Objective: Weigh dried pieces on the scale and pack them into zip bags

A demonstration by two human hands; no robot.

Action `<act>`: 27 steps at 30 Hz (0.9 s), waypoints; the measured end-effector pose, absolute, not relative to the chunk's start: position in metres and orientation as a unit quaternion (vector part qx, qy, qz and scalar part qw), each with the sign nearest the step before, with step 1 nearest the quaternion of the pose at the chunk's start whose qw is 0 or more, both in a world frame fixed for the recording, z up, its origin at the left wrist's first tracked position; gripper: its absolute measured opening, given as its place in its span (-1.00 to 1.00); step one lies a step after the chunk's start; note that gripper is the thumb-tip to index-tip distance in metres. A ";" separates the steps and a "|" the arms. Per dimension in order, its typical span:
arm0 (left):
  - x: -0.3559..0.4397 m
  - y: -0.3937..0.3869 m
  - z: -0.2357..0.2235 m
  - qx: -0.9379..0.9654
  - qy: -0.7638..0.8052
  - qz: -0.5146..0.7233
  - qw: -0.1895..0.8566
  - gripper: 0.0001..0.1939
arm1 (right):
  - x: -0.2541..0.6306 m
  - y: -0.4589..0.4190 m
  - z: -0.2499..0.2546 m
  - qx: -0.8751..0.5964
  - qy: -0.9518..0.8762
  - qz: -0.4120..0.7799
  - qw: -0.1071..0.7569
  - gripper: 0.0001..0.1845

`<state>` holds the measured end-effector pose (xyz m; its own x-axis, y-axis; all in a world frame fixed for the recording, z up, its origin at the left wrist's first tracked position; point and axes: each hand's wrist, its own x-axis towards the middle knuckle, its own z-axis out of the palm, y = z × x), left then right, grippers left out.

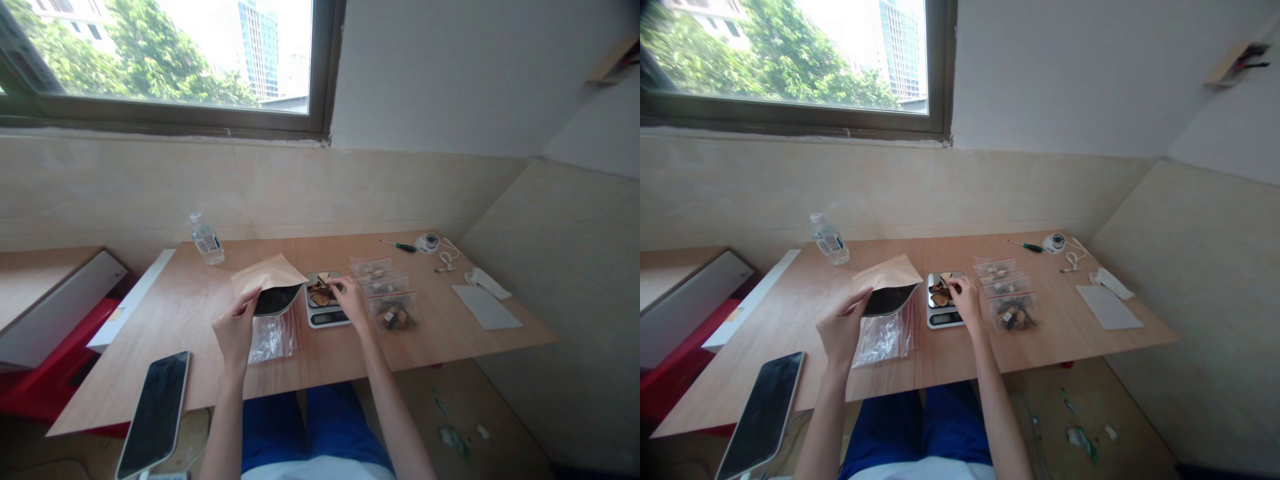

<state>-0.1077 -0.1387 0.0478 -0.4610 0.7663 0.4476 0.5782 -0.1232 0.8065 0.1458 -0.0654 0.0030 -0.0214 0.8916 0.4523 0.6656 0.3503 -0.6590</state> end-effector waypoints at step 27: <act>-0.102 -0.141 0.043 0.538 0.650 0.530 0.085 -0.78 | 0.032 -0.135 0.066 -0.356 -0.850 0.251 0.295 -0.60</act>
<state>-0.1016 -0.1413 0.0434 -0.4060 0.7894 0.4605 0.6102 -0.1409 0.7796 0.0325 -0.1349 0.0662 -0.5724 0.7538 0.3227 0.4572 0.6201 -0.6375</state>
